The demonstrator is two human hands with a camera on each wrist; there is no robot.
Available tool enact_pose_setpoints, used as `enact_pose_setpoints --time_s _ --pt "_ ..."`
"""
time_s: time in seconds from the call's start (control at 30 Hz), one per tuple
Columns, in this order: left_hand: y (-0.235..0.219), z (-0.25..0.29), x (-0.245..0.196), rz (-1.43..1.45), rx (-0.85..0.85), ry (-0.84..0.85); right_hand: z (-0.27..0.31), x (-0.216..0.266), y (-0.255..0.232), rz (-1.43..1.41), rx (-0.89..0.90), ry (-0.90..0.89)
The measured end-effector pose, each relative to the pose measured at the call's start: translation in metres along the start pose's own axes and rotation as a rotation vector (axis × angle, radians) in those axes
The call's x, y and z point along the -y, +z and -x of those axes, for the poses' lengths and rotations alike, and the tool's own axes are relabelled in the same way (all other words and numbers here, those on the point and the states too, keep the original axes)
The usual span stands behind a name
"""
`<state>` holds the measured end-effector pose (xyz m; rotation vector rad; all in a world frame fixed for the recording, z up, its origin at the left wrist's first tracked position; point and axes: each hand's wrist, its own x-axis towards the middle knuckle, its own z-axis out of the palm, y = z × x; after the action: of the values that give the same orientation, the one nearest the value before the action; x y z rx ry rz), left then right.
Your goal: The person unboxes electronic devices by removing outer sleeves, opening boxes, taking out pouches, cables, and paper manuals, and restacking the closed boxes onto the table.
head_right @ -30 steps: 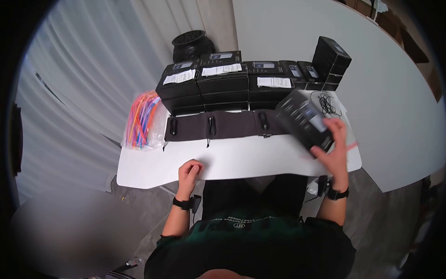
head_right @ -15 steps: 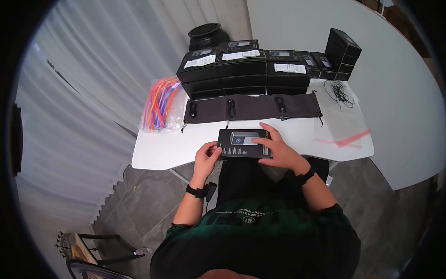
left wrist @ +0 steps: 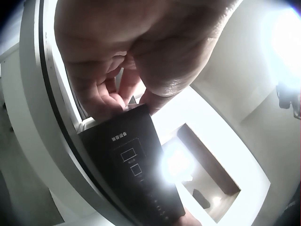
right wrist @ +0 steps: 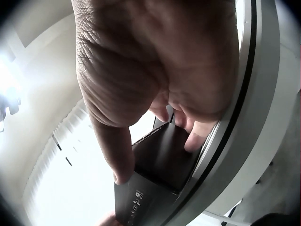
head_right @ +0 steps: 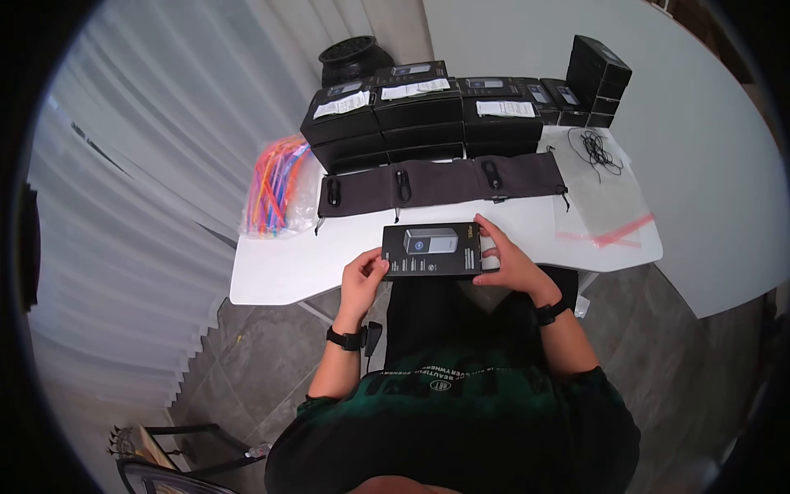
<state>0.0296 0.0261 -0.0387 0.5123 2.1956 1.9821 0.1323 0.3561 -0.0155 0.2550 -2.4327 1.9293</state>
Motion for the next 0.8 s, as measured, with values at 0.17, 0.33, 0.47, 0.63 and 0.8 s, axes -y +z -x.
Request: enact_pose_setpoints --time_s 0.17,0.33,0.47,0.63,0.8 --pt "0.008 0.000 -0.007 0.297 0.014 -0.086 -0.001 0.002 -0.010 0.123 0.012 -0.039" --pt "-0.025 0.004 -0.015 0.416 -0.070 -0.101 0.003 0.015 -0.009 0.071 -0.026 0.016" --pt "-0.072 0.012 -0.013 0.419 -0.197 -0.124 0.005 0.021 -0.018 0.084 0.009 0.026" --pt "-0.132 0.020 0.011 0.207 -0.392 -0.110 0.004 0.018 -0.024 0.077 0.016 0.060" --pt "-0.120 0.022 -0.019 -0.605 -0.694 0.116 0.010 0.007 -0.021 0.057 0.006 0.072"
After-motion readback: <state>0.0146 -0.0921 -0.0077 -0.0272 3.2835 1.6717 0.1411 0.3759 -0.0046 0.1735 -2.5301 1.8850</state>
